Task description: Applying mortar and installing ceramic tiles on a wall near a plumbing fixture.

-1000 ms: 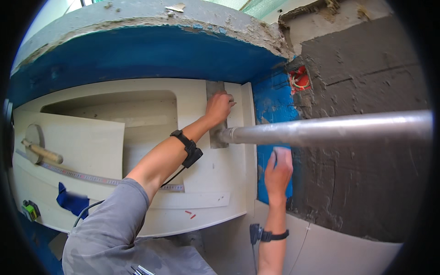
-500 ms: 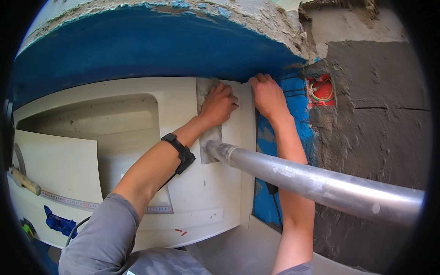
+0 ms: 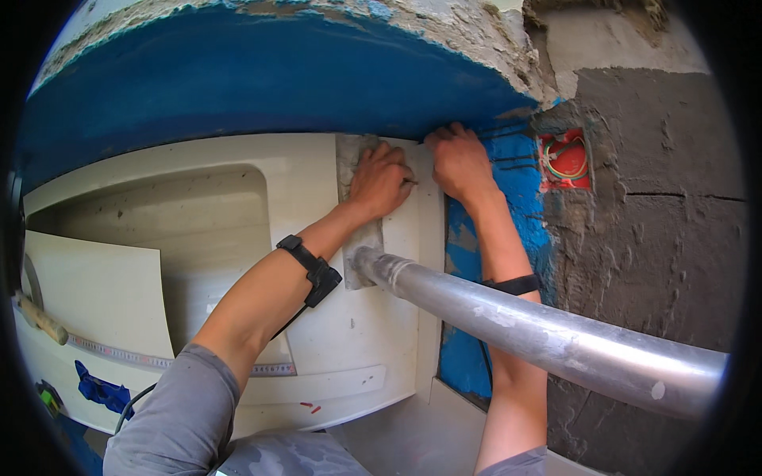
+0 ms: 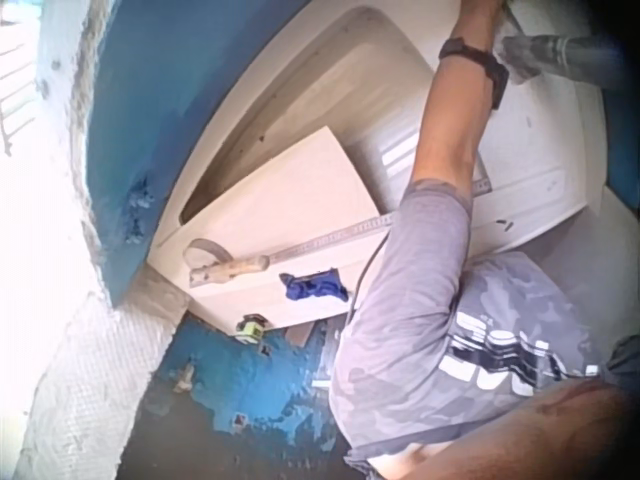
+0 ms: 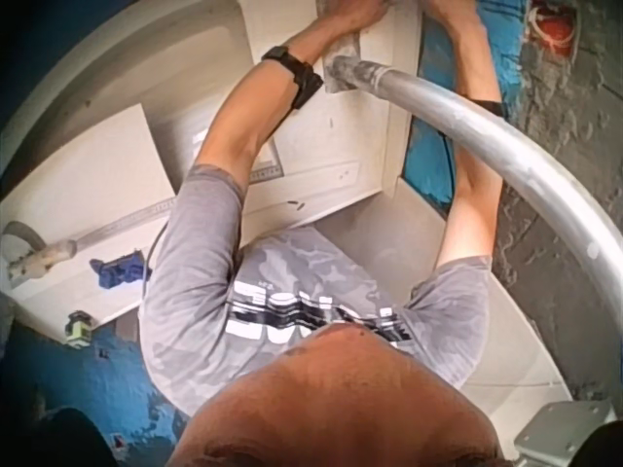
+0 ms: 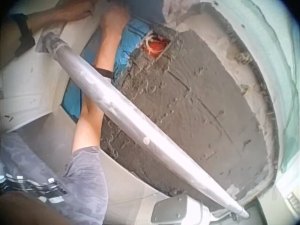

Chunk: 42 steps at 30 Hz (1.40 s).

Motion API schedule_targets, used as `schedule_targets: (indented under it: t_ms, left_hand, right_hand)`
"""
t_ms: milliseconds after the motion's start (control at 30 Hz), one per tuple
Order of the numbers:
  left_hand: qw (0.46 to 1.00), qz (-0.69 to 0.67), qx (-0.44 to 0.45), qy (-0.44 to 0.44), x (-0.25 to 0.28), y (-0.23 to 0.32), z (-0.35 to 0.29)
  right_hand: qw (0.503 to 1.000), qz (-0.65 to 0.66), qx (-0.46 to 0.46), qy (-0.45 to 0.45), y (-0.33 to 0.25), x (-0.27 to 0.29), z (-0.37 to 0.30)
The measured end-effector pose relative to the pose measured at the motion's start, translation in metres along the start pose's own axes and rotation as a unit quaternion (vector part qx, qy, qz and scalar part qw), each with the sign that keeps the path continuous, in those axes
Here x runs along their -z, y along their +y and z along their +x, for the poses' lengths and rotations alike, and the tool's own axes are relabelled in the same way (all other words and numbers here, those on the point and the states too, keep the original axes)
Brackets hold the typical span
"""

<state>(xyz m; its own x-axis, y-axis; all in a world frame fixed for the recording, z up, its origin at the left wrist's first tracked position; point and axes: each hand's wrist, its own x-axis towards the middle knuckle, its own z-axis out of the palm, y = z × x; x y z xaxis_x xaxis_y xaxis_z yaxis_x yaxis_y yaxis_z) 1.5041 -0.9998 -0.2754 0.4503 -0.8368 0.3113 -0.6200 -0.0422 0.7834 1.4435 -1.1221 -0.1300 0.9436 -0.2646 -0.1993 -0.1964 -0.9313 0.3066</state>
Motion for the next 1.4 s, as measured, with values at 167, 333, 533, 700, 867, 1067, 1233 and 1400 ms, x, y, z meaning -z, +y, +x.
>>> schedule_targets:
  t_ms: [167,333,533,700,867,1067,1233,1400]
  left_hand:
    - [1.000,-0.001,0.010,0.001,0.002,0.000,0.003]
    - [0.999,0.004,0.028,-0.025,0.003,0.002,0.005]
    - [0.999,0.006,0.041,-0.027,0.003,0.006,0.007]
    - [0.998,-0.001,0.051,-0.032,0.003,0.007,0.008]
    - [0.998,-0.004,0.049,-0.025,-0.001,0.008,0.008]
    - [0.998,0.004,0.057,-0.022,-0.007,0.010,0.005]
    - [0.999,0.006,0.042,-0.004,-0.009,0.009,0.005]
    - [0.999,-0.017,0.036,-0.002,-0.009,0.006,0.005]
  right_hand:
    - [1.000,-0.003,-0.005,-0.021,0.000,0.001,0.002]
    - [1.000,-0.010,-0.003,-0.016,0.000,0.000,0.002]
    - [1.000,-0.012,-0.006,-0.007,0.000,0.002,0.002]
    - [1.000,-0.017,-0.008,-0.005,0.001,0.002,0.003]
    - [1.000,-0.004,-0.002,0.003,0.003,0.001,0.003]
    - [1.000,-0.008,-0.005,-0.006,0.001,0.001,0.003]
    - [1.000,-0.010,-0.009,0.012,0.002,-0.001,0.002]
    - [1.000,-0.004,-0.008,0.007,0.001,-0.001,0.001]
